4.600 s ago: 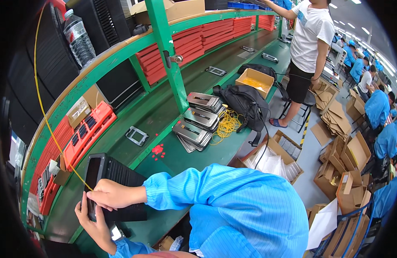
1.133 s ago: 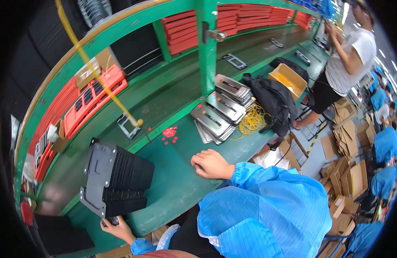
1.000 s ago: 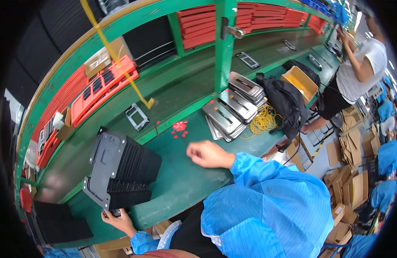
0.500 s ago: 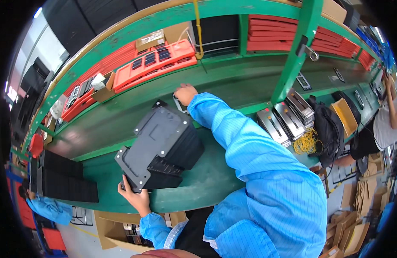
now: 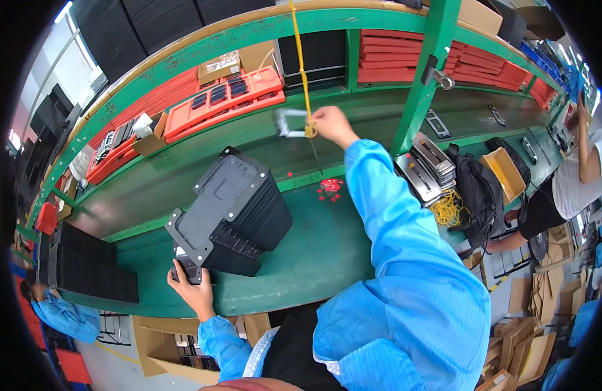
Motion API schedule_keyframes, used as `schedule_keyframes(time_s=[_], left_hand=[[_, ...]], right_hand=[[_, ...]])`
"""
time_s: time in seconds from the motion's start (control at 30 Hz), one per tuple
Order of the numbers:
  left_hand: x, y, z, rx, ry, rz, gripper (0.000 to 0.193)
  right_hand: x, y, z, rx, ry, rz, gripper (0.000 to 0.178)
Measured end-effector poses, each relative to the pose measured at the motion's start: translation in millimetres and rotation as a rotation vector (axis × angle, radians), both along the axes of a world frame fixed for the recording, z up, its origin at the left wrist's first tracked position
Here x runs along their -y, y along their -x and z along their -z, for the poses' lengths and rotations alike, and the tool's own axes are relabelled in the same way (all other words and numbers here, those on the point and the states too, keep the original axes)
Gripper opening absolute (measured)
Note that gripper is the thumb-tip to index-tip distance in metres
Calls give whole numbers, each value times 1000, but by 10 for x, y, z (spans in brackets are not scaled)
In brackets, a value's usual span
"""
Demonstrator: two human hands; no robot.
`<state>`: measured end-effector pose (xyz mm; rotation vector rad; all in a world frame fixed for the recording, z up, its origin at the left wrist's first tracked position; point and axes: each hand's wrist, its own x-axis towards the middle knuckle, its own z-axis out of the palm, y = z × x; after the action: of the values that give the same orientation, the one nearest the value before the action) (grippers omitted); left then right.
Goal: Assembling components and screens into device housings on a factory production line.
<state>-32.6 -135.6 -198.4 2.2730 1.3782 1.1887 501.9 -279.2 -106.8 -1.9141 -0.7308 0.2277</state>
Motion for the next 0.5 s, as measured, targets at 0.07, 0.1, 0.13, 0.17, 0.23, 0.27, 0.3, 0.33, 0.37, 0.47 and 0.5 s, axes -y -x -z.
schedule_keyframes(time_s=[0.07,0.1,0.13,0.17,0.23,0.27,0.3,0.33,0.37,0.47,0.5], left_hand=[[10,-67,-18,-9,-32,7,92],[50,-128,-69,-5,-35,22,92],[122,-161,-221,47,-54,114,97],[204,-228,-387,102,-70,213,102],[381,-337,-710,334,-27,456,114],[414,-475,-886,522,29,610,122],[473,-580,-1109,540,80,686,124],[515,-712,-1311,564,138,766,126],[527,-842,-1520,498,137,737,126],[459,-884,-1686,423,147,703,128],[433,-877,-1693,424,160,733,129]], right_hand=[[538,-50,-130,-162,-215,64,24],[792,68,-276,-155,-293,83,23],[1011,241,-453,-153,-374,98,21],[1274,300,-548,-207,-475,47,19],[1556,639,-844,-240,-639,-70,18],[1651,896,-1057,-211,-705,-122,17],[1686,1198,-1271,-227,-694,-139,17],[1657,1519,-1471,-105,-666,-210,16],[1563,1741,-1619,12,-638,-282,16],[1032,2067,-1886,243,-217,-451,12],[744,2045,-1814,297,-251,-471,11]])
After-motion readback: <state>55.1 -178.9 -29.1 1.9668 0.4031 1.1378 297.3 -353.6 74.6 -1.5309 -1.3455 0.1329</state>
